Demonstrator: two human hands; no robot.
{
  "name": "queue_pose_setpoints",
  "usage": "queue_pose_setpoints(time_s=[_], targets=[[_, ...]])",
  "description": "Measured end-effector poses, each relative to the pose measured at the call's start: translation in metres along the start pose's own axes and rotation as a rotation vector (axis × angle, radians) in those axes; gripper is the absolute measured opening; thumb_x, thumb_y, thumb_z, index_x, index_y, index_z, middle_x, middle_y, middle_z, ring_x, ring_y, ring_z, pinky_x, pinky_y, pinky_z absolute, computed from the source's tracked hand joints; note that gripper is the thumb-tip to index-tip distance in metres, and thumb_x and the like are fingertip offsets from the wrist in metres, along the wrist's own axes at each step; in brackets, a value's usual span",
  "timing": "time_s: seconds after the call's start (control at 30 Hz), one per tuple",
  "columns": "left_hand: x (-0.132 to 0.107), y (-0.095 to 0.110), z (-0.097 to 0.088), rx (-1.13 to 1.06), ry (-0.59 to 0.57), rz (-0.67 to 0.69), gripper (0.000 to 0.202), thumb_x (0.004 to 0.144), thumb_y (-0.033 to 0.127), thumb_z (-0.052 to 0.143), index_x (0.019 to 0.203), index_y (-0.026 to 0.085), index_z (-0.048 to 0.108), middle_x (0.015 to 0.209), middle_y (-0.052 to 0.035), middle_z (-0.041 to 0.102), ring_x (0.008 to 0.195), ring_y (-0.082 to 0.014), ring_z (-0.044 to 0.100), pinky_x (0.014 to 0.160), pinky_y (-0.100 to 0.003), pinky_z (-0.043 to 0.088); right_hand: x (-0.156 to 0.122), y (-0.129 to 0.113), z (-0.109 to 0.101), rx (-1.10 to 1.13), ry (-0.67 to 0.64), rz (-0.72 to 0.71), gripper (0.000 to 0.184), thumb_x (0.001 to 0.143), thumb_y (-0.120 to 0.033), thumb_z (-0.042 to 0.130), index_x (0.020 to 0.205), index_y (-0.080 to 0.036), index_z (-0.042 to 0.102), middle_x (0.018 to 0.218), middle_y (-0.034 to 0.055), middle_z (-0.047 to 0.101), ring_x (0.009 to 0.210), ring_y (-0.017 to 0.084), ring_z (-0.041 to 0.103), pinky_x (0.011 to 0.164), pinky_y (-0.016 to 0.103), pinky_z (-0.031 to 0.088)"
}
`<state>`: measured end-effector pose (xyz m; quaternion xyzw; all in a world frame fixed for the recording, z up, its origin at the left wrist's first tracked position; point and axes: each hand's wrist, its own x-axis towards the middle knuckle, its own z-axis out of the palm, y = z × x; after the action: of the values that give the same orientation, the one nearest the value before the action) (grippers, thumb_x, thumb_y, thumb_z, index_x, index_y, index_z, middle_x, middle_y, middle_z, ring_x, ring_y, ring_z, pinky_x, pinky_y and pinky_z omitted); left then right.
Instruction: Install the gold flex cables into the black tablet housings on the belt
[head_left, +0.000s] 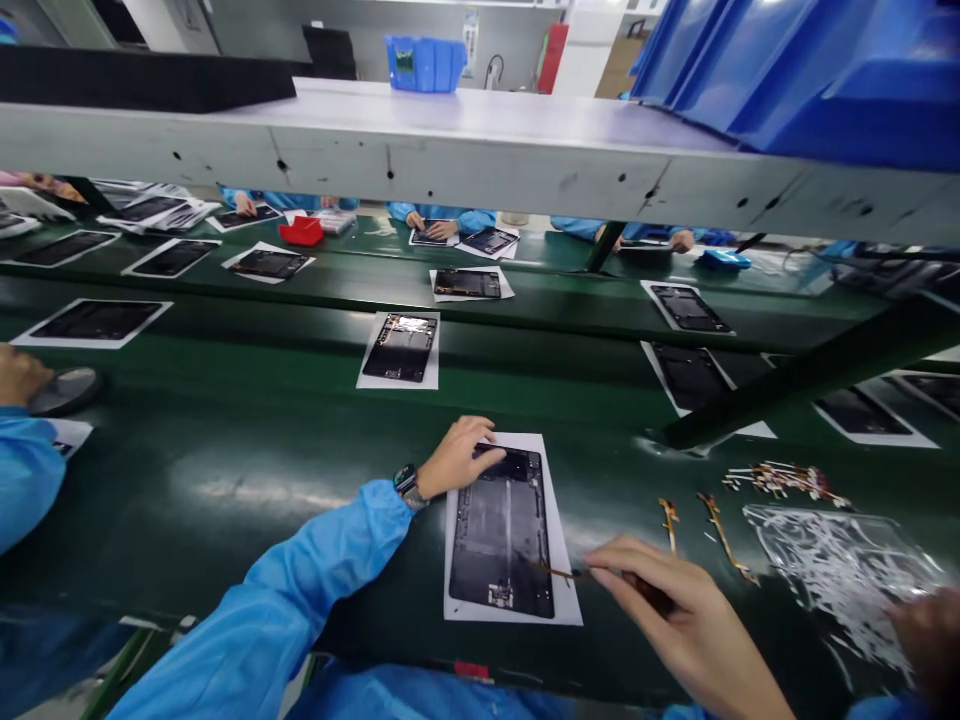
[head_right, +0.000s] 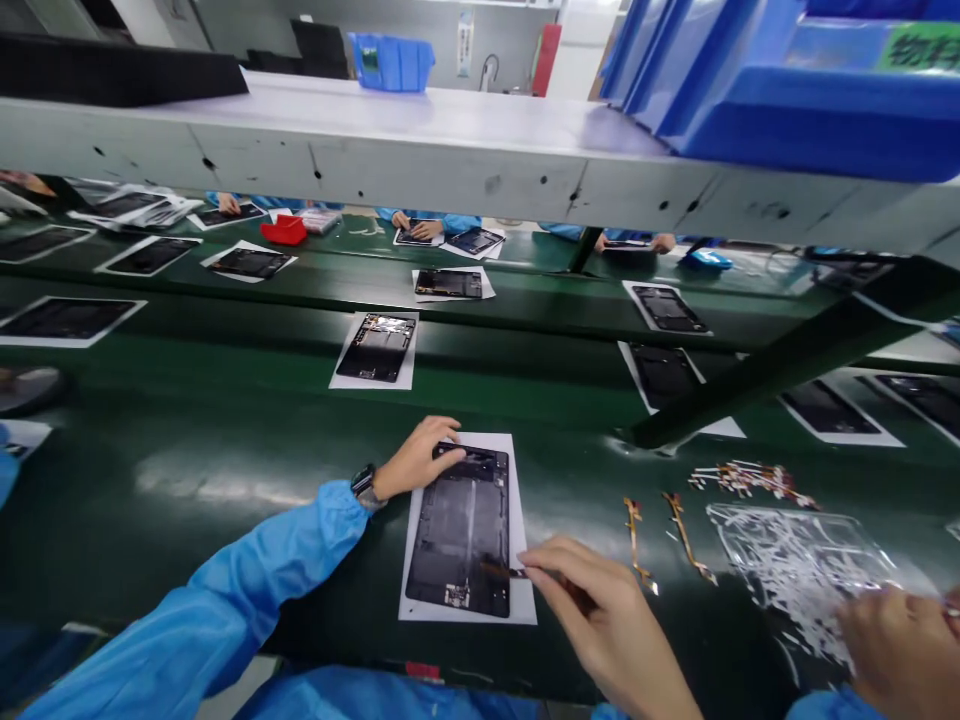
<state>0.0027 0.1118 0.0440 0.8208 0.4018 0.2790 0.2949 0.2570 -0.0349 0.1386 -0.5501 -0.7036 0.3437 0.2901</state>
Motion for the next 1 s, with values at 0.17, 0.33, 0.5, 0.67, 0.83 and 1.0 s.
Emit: queue_pose_setpoints(time_s=[0.17,0.33,0.5,0.67,0.83,1.0], targets=[[-0.053,0.047,0.003,-0.875,-0.340,-0.139,0.047,0.092,0.037,0.061,0.128,0.015,0.041,0.104,-0.0108,0.068,0.094,-0.0181,0.065,0.082,-0.031,0.049,0.074,-0.006,0.021,-0.037,-0.125,-0.003,0.023,0.087,-0.037,0.059,0.097,-0.021,0.072,0.072,0.0029,0.068,0.053,0.013,0.053,0.051,0.025,0.041],[-0.092,0.041,0.017,-0.374,-0.090,-0.278,0.048,0.083,0.012,0.063,0.127,0.017,0.045,0.082,0.0009,0.064,0.074,-0.0131,0.060,0.075,-0.027,0.048,0.143,0.014,0.060,-0.062,-0.243,-0.010,0.014,0.081,-0.025,0.060,0.078,-0.019,0.072,0.070,0.0020,0.069,0.061,0.015,0.056,0.058,0.025,0.040],[-0.099,0.022,0.017,0.253,0.040,-0.144,0.028,0.093,0.011,0.045,0.118,0.018,0.057,0.096,-0.0068,0.064,0.090,-0.0216,0.058,0.083,-0.037,0.049,0.186,0.041,0.096,-0.150,-0.318,-0.017,0.013,0.076,-0.017,0.060,0.075,-0.018,0.073,0.072,0.0023,0.069,0.067,0.015,0.059,0.064,0.025,0.040],[-0.088,0.013,0.015,0.484,-0.041,-0.040,0.020,0.096,0.012,0.041,0.104,0.015,0.059,0.091,-0.0082,0.061,0.087,-0.0241,0.056,0.075,-0.039,0.049,0.211,0.061,0.114,-0.183,-0.363,0.008,0.008,0.072,-0.017,0.064,0.069,-0.018,0.071,0.063,-0.0008,0.063,0.061,0.013,0.055,0.060,0.024,0.038],[-0.081,0.009,0.022,0.454,-0.083,0.021,0.018,0.098,0.015,0.039,0.099,0.015,0.057,0.089,-0.0073,0.059,0.085,-0.0225,0.056,0.073,-0.037,0.049,0.224,0.068,0.117,-0.207,-0.401,0.079,0.012,0.064,-0.018,0.072,0.075,-0.018,0.067,0.059,-0.0056,0.058,0.055,0.010,0.052,0.053,0.021,0.035],[-0.081,0.004,0.029,0.402,-0.053,0.061,0.019,0.099,0.015,0.038,0.103,0.015,0.056,0.091,-0.0068,0.059,0.085,-0.0208,0.057,0.075,-0.035,0.049,0.229,0.069,0.117,-0.267,-0.414,0.117,0.018,0.062,-0.020,0.076,0.074,-0.019,0.062,0.059,-0.0068,0.054,0.056,0.010,0.050,0.052,0.020,0.033]])
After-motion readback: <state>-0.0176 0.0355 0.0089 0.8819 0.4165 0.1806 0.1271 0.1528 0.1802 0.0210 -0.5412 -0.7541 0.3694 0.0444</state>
